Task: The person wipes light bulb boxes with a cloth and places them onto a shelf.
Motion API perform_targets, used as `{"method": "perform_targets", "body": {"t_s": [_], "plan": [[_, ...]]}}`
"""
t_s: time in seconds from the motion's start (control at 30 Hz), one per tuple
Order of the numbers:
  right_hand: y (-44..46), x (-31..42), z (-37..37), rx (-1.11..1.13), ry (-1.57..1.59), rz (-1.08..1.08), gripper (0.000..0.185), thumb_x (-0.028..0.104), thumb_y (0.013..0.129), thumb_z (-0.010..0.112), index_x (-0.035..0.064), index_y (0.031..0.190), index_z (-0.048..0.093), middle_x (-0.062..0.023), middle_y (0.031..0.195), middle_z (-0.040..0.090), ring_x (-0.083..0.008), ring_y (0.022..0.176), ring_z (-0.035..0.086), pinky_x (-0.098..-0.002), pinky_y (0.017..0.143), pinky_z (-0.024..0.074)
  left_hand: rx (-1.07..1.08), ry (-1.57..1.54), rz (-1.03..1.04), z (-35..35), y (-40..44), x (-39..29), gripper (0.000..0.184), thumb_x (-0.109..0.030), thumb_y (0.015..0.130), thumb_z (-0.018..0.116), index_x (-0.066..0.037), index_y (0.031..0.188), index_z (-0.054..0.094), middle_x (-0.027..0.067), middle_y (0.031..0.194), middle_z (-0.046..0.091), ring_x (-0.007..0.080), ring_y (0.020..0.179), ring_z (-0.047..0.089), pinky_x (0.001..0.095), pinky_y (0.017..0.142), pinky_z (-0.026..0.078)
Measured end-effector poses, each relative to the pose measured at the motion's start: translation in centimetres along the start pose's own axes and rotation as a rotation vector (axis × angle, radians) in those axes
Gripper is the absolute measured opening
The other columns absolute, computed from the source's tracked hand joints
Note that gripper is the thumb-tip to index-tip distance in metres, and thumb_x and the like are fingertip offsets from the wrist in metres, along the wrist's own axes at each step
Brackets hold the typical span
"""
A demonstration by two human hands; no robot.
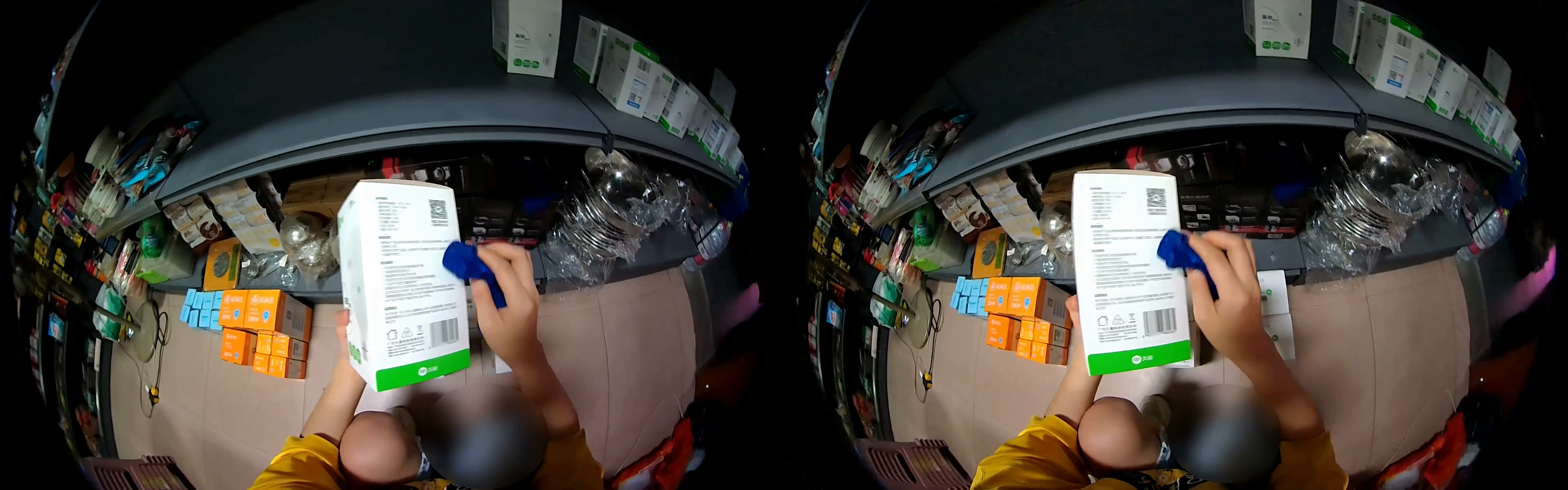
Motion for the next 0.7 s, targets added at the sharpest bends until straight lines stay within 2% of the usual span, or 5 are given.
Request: {"method": "perform_targets", "body": {"t_s": [0.13, 0.27, 0.33, 0.47, 0.7], "plan": [[-1.3, -3.8, 1.1, -0.061, 0.026, 0.246, 0.027, -0.002, 0.076, 0.059, -0.0048, 0.102, 0.055, -0.0135, 0.100, 0.054, -0.0246, 0.090, 0.055, -0.0293, 0.081, 0.0423, -0.048, 0.124, 0.207, 0.9, -0.9, -0.9, 0.076, -0.045, 0.070, 0.057, -0.004, 0.131, 0.036, 0.0149, 0.122, 0.051, 0.0316, 0.105, 0.054, 0.0431, 0.089, 0.046], [-5.7, -8.1, 5.2, 0.164, 0.029, 0.415, 0.031, -0.004, 0.071, 0.060, -0.0038, 0.102, 0.056, -0.0149, 0.099, 0.054, -0.0303, 0.095, 0.053, -0.0327, 0.084, 0.0420, -0.079, 0.245, 0.379, 2.3, -2.2, -2.1, 0.076, -0.049, 0.075, 0.052, -0.005, 0.133, 0.032, 0.0131, 0.125, 0.048, 0.0314, 0.108, 0.051, 0.0432, 0.092, 0.044], [-8.0, -9.2, 7.3, 0.396, -0.070, 0.310, 0.031, -0.001, 0.070, 0.057, -0.0065, 0.101, 0.054, -0.0181, 0.102, 0.050, -0.0355, 0.096, 0.048, -0.0383, 0.084, 0.0416, -0.110, 0.339, 0.406, 2.4, -2.9, -2.4, 0.076, -0.051, 0.077, 0.049, -0.005, 0.134, 0.029, 0.0122, 0.127, 0.046, 0.0313, 0.109, 0.050, 0.0433, 0.093, 0.043], [-12.7, -12.5, 11.6, 0.513, -0.109, 0.097, 0.034, 0.013, 0.074, 0.053, -0.0049, 0.103, 0.052, -0.0239, 0.105, 0.046, -0.0402, 0.100, 0.043, -0.0467, 0.087, 0.0380, -0.277, 0.625, 0.337, 3.2, -4.0, -2.5, 0.081, -0.044, 0.066, 0.061, -0.002, 0.130, 0.034, 0.0146, 0.120, 0.049, 0.0295, 0.106, 0.052, 0.0395, 0.090, 0.045], [-16.4, -15.9, 13.6, 0.606, -0.205, 0.059, 0.034, 0.022, 0.076, 0.053, -0.0007, 0.102, 0.053, -0.0186, 0.106, 0.047, -0.0350, 0.102, 0.044, -0.0419, 0.086, 0.0393, -0.333, 0.644, 0.303, 6.0, -3.2, -2.2, 0.082, -0.024, 0.058, 0.067, 0.006, 0.125, 0.032, 0.0184, 0.111, 0.051, 0.0265, 0.101, 0.054, 0.0338, 0.084, 0.046]]}}
Point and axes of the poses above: each hand's wrist, its own y-axis towards the middle knuckle, its own z-axis out of the palm, x = y × z, the point moved 1 cm from there along y, towards the middle knuckle
